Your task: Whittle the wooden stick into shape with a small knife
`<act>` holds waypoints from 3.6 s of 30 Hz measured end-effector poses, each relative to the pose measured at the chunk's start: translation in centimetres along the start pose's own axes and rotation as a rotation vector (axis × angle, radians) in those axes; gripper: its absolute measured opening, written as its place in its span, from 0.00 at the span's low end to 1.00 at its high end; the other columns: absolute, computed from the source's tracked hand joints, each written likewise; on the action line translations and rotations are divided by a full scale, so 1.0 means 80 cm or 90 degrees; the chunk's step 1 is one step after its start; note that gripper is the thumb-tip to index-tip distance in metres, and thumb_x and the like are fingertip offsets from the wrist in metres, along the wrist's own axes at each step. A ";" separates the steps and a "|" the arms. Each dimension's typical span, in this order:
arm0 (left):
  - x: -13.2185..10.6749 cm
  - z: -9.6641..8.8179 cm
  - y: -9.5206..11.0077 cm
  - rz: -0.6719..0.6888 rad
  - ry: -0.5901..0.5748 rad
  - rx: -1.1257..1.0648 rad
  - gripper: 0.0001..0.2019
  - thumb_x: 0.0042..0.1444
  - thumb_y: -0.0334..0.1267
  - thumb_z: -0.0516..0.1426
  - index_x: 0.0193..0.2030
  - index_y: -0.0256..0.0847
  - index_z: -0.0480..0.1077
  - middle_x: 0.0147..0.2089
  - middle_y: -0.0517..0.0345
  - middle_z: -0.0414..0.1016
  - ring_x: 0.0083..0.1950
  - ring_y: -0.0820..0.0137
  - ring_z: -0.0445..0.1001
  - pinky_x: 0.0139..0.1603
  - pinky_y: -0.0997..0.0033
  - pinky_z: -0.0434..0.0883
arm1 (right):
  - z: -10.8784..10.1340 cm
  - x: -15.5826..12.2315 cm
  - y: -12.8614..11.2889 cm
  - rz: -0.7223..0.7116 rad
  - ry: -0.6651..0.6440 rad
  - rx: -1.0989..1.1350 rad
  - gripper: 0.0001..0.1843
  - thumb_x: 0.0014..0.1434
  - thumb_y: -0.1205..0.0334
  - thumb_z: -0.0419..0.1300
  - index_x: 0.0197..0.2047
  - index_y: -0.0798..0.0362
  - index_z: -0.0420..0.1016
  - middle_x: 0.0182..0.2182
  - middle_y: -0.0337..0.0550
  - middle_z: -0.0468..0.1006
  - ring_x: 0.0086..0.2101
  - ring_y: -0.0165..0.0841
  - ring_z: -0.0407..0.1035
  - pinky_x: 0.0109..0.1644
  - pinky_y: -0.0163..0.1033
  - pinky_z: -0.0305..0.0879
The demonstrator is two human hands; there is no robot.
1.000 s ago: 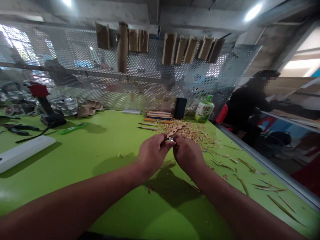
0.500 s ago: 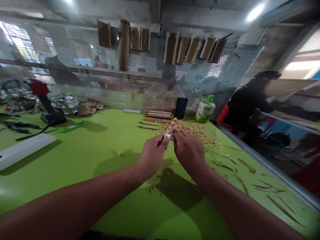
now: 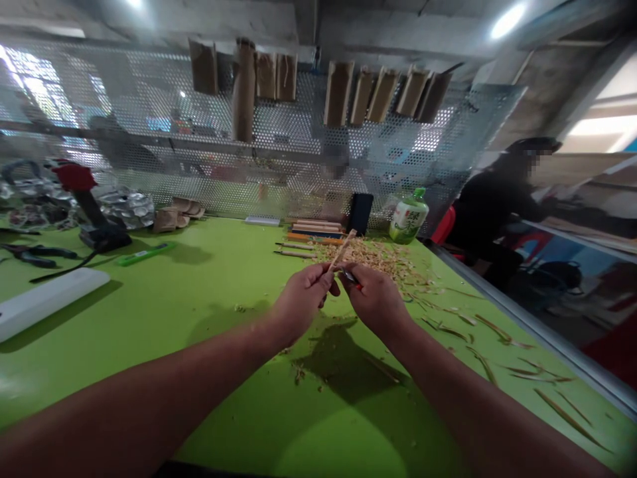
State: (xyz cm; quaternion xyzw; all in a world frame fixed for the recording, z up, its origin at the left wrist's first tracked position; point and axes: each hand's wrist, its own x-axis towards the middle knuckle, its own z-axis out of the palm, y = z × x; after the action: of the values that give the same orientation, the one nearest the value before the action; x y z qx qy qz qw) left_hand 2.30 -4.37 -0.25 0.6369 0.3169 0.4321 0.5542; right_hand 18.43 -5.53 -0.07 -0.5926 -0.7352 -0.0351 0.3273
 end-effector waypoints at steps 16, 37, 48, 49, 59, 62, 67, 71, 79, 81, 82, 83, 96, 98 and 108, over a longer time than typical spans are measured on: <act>-0.008 0.005 0.010 -0.002 0.038 0.078 0.11 0.61 0.42 0.51 0.31 0.38 0.65 0.26 0.64 0.61 0.26 0.77 0.57 0.26 0.77 0.55 | -0.010 -0.005 -0.019 0.032 -0.006 -0.228 0.17 0.60 0.66 0.50 0.50 0.49 0.72 0.35 0.46 0.80 0.30 0.37 0.71 0.29 0.37 0.50; 0.009 -0.013 -0.004 -0.145 0.024 0.063 0.16 0.59 0.48 0.54 0.26 0.39 0.63 0.20 0.68 0.57 0.18 0.81 0.50 0.18 0.78 0.50 | -0.012 0.001 0.012 0.008 -0.093 0.075 0.09 0.62 0.54 0.51 0.33 0.50 0.59 0.25 0.35 0.66 0.26 0.30 0.59 0.30 0.35 0.51; 0.007 -0.008 -0.004 -0.112 0.015 0.049 0.12 0.59 0.44 0.54 0.29 0.40 0.64 0.20 0.67 0.57 0.19 0.78 0.58 0.18 0.78 0.61 | -0.006 -0.003 0.007 0.001 -0.102 0.115 0.10 0.62 0.53 0.50 0.35 0.50 0.60 0.25 0.35 0.66 0.25 0.30 0.60 0.29 0.35 0.52; 0.007 -0.008 -0.003 -0.114 0.011 0.037 0.12 0.59 0.44 0.54 0.29 0.40 0.63 0.20 0.67 0.58 0.18 0.78 0.58 0.18 0.78 0.61 | -0.005 -0.002 0.008 -0.001 -0.105 0.121 0.10 0.62 0.53 0.49 0.34 0.50 0.60 0.24 0.35 0.65 0.25 0.30 0.60 0.29 0.35 0.52; -0.001 -0.001 0.015 -0.170 0.015 -0.041 0.07 0.60 0.35 0.53 0.30 0.39 0.63 0.21 0.67 0.60 0.18 0.78 0.62 0.17 0.78 0.63 | -0.003 0.000 0.012 0.019 -0.066 0.149 0.09 0.58 0.55 0.53 0.31 0.49 0.58 0.23 0.35 0.65 0.25 0.30 0.60 0.29 0.35 0.53; 0.002 -0.003 0.013 -0.159 0.031 -0.049 0.06 0.60 0.35 0.53 0.31 0.39 0.64 0.23 0.66 0.61 0.18 0.79 0.62 0.16 0.78 0.62 | -0.003 0.003 0.015 0.007 -0.078 0.172 0.11 0.60 0.53 0.52 0.30 0.50 0.60 0.22 0.35 0.67 0.25 0.30 0.62 0.30 0.35 0.55; 0.004 -0.006 0.011 -0.168 0.042 -0.045 0.05 0.60 0.35 0.53 0.33 0.39 0.65 0.25 0.65 0.62 0.17 0.80 0.62 0.16 0.78 0.62 | -0.002 0.005 0.024 0.032 -0.115 0.180 0.20 0.61 0.45 0.52 0.26 0.51 0.64 0.20 0.38 0.70 0.24 0.31 0.65 0.29 0.35 0.55; 0.002 -0.006 0.013 -0.184 0.031 -0.014 0.06 0.61 0.37 0.53 0.33 0.38 0.65 0.24 0.66 0.62 0.17 0.81 0.61 0.16 0.79 0.61 | 0.000 0.003 0.024 0.025 -0.099 0.158 0.22 0.64 0.43 0.47 0.27 0.50 0.61 0.19 0.36 0.66 0.21 0.29 0.61 0.27 0.35 0.53; 0.000 -0.006 0.016 -0.183 0.006 -0.010 0.09 0.60 0.40 0.54 0.31 0.39 0.63 0.23 0.68 0.60 0.15 0.83 0.54 0.14 0.80 0.50 | -0.008 -0.004 0.010 0.033 -0.064 0.124 0.19 0.65 0.46 0.45 0.30 0.49 0.61 0.23 0.37 0.68 0.23 0.30 0.61 0.27 0.34 0.51; -0.001 -0.006 0.015 -0.178 -0.004 -0.008 0.09 0.60 0.40 0.53 0.30 0.39 0.62 0.23 0.68 0.60 0.15 0.83 0.54 0.14 0.80 0.50 | -0.008 -0.004 0.009 0.022 -0.056 0.106 0.19 0.65 0.47 0.46 0.30 0.50 0.62 0.23 0.37 0.68 0.24 0.30 0.61 0.28 0.35 0.52; -0.001 -0.006 0.014 -0.172 -0.008 -0.002 0.10 0.60 0.41 0.53 0.30 0.40 0.62 0.22 0.68 0.60 0.15 0.82 0.54 0.14 0.80 0.51 | -0.008 -0.004 0.010 0.017 -0.052 0.093 0.19 0.65 0.47 0.46 0.30 0.50 0.63 0.24 0.38 0.68 0.24 0.30 0.62 0.28 0.35 0.52; -0.002 -0.007 0.013 -0.167 -0.012 0.006 0.10 0.60 0.42 0.53 0.30 0.40 0.62 0.22 0.68 0.60 0.15 0.82 0.54 0.14 0.80 0.51 | -0.008 -0.004 0.010 0.015 -0.050 0.078 0.19 0.65 0.47 0.46 0.30 0.50 0.63 0.24 0.38 0.67 0.25 0.31 0.62 0.29 0.35 0.52; -0.003 -0.005 0.012 -0.167 -0.021 -0.003 0.12 0.60 0.41 0.53 0.27 0.39 0.62 0.18 0.67 0.59 0.15 0.81 0.55 0.14 0.80 0.53 | -0.010 -0.005 0.003 0.020 -0.046 -0.056 0.21 0.66 0.46 0.45 0.30 0.50 0.64 0.23 0.38 0.68 0.24 0.31 0.60 0.28 0.36 0.44; -0.003 -0.005 0.015 -0.182 -0.019 -0.014 0.13 0.60 0.41 0.53 0.26 0.39 0.61 0.18 0.68 0.59 0.15 0.81 0.55 0.14 0.80 0.53 | -0.010 -0.005 0.002 0.019 -0.042 -0.064 0.21 0.66 0.46 0.45 0.30 0.50 0.66 0.23 0.39 0.69 0.25 0.32 0.61 0.27 0.36 0.44; -0.002 -0.005 0.014 -0.193 -0.052 -0.078 0.11 0.60 0.37 0.53 0.27 0.39 0.61 0.21 0.67 0.61 0.15 0.82 0.57 0.14 0.80 0.56 | -0.017 -0.005 -0.002 0.013 -0.027 -0.136 0.20 0.67 0.48 0.46 0.31 0.50 0.69 0.26 0.41 0.74 0.27 0.33 0.64 0.28 0.36 0.44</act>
State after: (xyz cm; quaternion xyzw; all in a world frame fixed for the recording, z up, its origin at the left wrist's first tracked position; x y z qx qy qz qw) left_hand 1.80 -4.57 0.77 0.5639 0.3597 0.3360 0.6631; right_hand 18.91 -6.53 0.87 -0.6321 -0.7279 -0.0972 0.2472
